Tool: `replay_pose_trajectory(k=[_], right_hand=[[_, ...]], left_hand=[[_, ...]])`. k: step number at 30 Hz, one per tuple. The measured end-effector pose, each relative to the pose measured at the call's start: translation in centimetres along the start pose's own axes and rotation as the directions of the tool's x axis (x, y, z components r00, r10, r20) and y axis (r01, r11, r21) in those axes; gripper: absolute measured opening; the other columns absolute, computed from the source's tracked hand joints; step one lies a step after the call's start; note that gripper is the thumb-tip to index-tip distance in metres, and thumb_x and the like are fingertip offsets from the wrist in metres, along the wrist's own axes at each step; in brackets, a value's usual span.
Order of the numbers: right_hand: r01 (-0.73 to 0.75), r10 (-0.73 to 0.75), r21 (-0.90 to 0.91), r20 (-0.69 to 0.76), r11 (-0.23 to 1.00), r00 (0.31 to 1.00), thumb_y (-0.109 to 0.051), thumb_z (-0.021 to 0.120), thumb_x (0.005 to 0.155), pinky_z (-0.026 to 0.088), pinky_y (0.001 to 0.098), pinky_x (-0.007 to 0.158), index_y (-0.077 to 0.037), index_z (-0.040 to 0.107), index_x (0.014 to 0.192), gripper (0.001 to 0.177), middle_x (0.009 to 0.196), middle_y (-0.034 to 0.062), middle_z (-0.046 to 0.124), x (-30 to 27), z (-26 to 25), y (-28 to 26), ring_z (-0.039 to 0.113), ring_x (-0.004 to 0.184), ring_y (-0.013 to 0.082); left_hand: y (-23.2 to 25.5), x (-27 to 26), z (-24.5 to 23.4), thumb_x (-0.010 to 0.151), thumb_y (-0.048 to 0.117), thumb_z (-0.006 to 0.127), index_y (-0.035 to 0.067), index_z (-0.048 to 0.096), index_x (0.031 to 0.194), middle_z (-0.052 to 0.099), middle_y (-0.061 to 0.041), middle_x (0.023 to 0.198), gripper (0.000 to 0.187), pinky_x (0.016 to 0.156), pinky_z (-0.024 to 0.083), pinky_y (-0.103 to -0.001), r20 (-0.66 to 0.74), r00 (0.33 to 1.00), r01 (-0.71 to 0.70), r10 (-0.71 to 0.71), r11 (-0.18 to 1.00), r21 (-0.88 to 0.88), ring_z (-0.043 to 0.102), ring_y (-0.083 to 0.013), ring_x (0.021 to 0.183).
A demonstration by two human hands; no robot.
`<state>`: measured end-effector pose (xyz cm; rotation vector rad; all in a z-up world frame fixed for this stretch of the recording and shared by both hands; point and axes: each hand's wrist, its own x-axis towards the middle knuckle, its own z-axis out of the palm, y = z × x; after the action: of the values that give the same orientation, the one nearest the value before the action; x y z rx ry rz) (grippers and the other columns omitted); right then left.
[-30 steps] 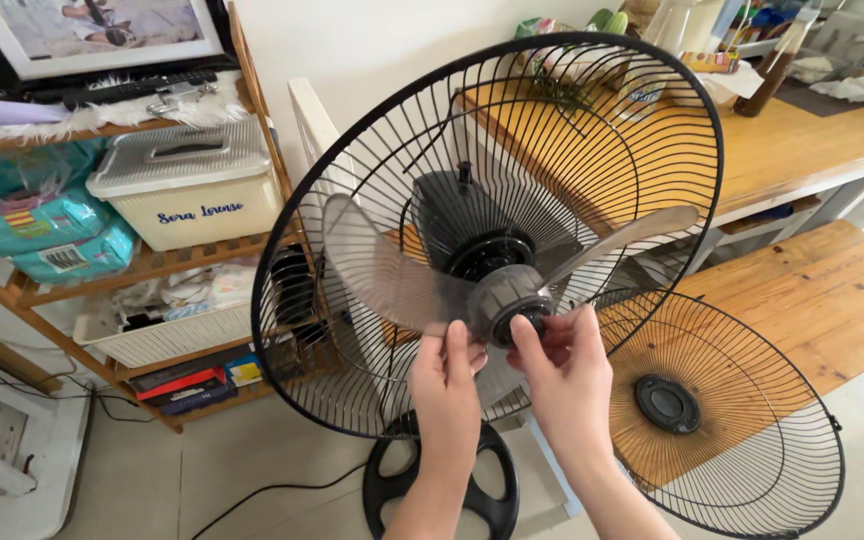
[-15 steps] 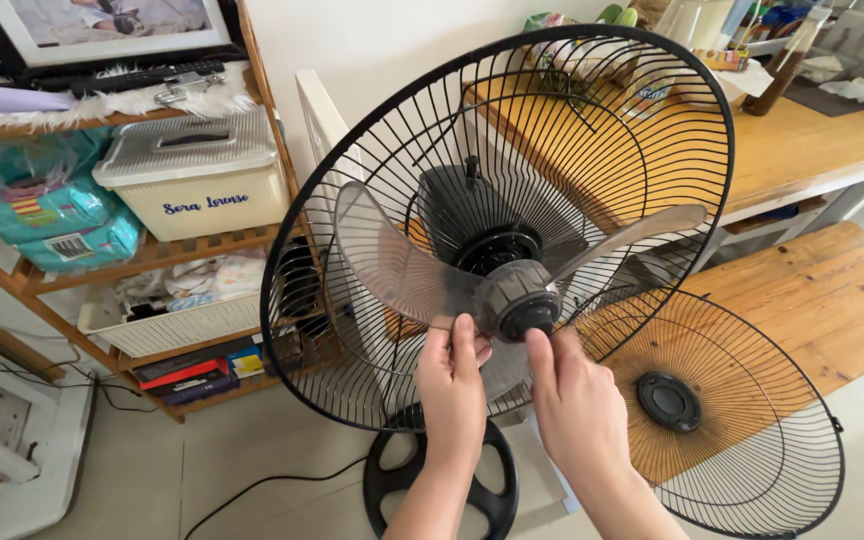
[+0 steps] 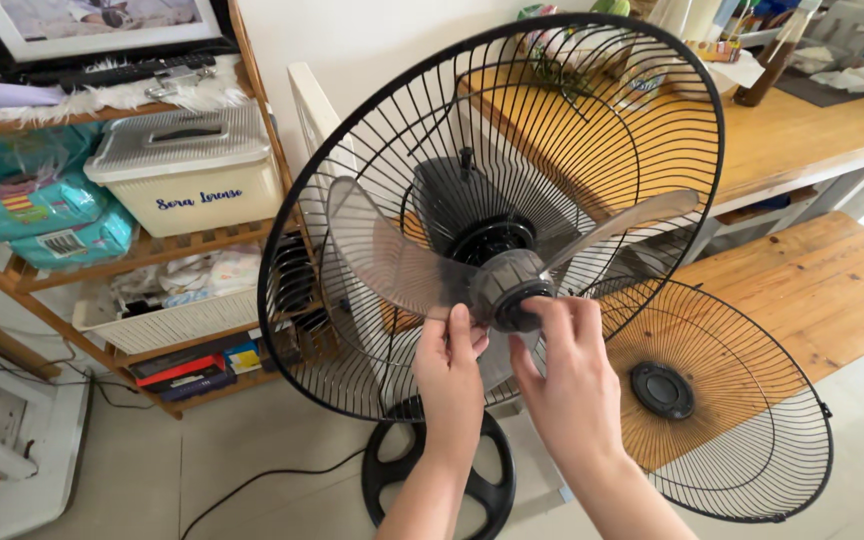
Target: The person disassembles a standing electric fan by removing the front grille, the fan blades, the rear grille, and the motor housing. The components are placed on a nearby wooden bench. The person does not reassemble the fan within the clip.
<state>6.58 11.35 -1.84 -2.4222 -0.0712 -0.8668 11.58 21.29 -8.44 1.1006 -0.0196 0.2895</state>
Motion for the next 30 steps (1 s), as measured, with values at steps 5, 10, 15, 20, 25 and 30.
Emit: replay_pose_trajectory(k=[5,10,15,20,25,30], right_hand=[[-0.606,0.528,0.117,0.383,0.786,0.758,-0.036,0.053,0.111,0.059,0.0393,0.066,0.003,0.071,0.105,0.043,0.074,0.0161,0.072,1.0,-0.7,1.4,0.075,0.067,0.0305],[-0.061,0.06,0.046,0.025,0.997,0.998,-0.024,0.073,0.092,0.055,0.0398,0.065,0.002,0.058,0.113,0.036,0.098,0.0181,0.062,-0.6,-1.3,0.9,0.066,0.074,0.0301],[0.118,-0.114,0.098,-0.046,0.988,0.992,-0.021,0.074,0.086,0.057,0.0394,0.066,-0.001,0.059,0.112,0.036,0.113,0.0202,0.056,0.0,-0.5,0.5,0.068,0.084,0.032],[-0.26,0.258,0.006,0.108,0.966,0.96,-0.026,0.067,0.106,0.055,0.0433,0.077,0.001,0.059,0.095,0.03,0.093,0.0141,0.065,0.4,-1.0,0.8,0.067,0.082,0.0321],[0.216,-0.216,-0.009,-0.099,0.976,0.971,-0.017,0.076,0.085,0.054,0.0422,0.07,-0.005,0.062,0.106,0.029,0.109,0.017,0.059,-0.3,-1.6,0.1,0.064,0.085,0.033],[0.129,-0.129,0.03,0.0,0.991,0.992,-0.014,0.073,0.087,0.056,0.0397,0.069,-0.009,0.061,0.115,0.031,0.114,0.0141,0.059,-0.1,-1.0,0.3,0.067,0.09,0.0287]], left_hand=[[-1.0,0.3,-0.1,0.104,0.026,0.053,-0.001,0.063,0.1,0.069,-0.006,0.095,0.029,0.08,0.063,-0.029,-0.044,0.999,0.021,-0.02,0.999,0.024,0.073,-0.0138,0.086],[-2.0,0.4,-0.8,0.108,0.025,0.055,-0.003,0.063,0.102,0.068,-0.008,0.095,0.029,0.078,0.06,-0.031,0.02,0.999,-0.042,0.043,0.997,-0.06,0.067,-0.0142,0.083],[-2.7,0.8,-0.8,0.105,0.027,0.054,0.001,0.063,0.101,0.071,-0.005,0.096,0.028,0.079,0.061,-0.03,0.013,1.0,-0.002,0.003,0.996,-0.085,0.07,-0.0128,0.085],[-2.6,0.7,-1.1,0.106,0.029,0.054,0.001,0.062,0.103,0.072,-0.005,0.096,0.029,0.078,0.06,-0.03,0.028,1.0,0.005,-0.003,0.996,-0.089,0.07,-0.0133,0.085],[-2.1,0.6,-1.0,0.106,0.029,0.053,0.001,0.064,0.105,0.072,-0.006,0.098,0.03,0.077,0.06,-0.03,0.043,0.999,-0.009,0.012,0.997,-0.073,0.07,-0.0136,0.086],[-1.9,0.4,-1.1,0.108,0.029,0.052,0.0,0.062,0.106,0.072,-0.006,0.1,0.031,0.079,0.059,-0.03,0.064,0.998,0.01,-0.003,0.995,-0.1,0.07,-0.0142,0.088]])
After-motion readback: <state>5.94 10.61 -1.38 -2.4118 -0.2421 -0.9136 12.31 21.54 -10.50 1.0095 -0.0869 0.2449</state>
